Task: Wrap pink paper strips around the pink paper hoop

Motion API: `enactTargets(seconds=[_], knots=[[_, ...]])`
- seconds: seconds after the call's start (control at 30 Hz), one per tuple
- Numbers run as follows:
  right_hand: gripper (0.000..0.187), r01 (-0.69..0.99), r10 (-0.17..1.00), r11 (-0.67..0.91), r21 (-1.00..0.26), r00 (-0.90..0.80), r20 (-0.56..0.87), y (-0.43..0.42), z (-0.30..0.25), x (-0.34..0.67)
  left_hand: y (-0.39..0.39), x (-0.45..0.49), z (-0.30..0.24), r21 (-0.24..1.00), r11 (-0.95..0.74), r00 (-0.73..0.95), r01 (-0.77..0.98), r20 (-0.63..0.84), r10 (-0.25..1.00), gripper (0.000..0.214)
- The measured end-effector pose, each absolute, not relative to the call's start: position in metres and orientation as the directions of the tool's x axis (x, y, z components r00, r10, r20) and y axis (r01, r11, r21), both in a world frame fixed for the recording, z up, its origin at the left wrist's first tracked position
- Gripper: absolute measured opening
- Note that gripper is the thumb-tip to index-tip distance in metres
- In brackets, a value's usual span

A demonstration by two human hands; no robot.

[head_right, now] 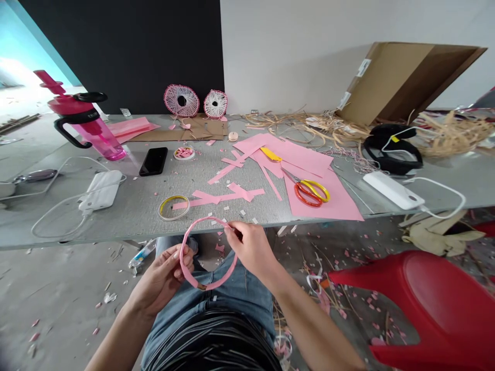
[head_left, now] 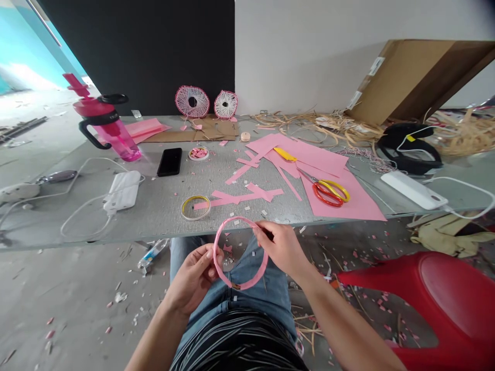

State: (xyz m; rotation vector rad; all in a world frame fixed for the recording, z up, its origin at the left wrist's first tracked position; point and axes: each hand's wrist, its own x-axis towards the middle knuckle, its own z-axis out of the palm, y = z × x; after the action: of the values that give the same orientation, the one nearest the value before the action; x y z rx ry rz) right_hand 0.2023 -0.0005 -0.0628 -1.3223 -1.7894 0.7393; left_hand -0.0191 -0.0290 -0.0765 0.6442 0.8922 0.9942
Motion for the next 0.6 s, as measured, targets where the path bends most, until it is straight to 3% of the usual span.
enactTargets(seconds=[0.37,0.5,0.6], knots=[[0.035,0.383,0.976,0.196,-0.903,-0.163,0.143,0.0017,-0.0636,0.2042,-0.0318,-0.0164,-0.0771,0.788,0.428,0.287,-0.442,-0.327,0.9,0.043],[0.043,0.092,0.972,0.017,-0.996,-0.234,-0.005,0.0022,-0.0669,0.206,-0.0299,-0.0186,-0.0785,0.751,0.438,0.304,-0.495,-0.323,0.896,0.037],[0.042,-0.162,0.945,-0.162,-0.973,-0.308,-0.106,0.0028,-0.0701,0.2049,-0.0286,-0.0206,-0.0799,0.716,0.452,0.299,-0.532,-0.34,0.892,0.036]])
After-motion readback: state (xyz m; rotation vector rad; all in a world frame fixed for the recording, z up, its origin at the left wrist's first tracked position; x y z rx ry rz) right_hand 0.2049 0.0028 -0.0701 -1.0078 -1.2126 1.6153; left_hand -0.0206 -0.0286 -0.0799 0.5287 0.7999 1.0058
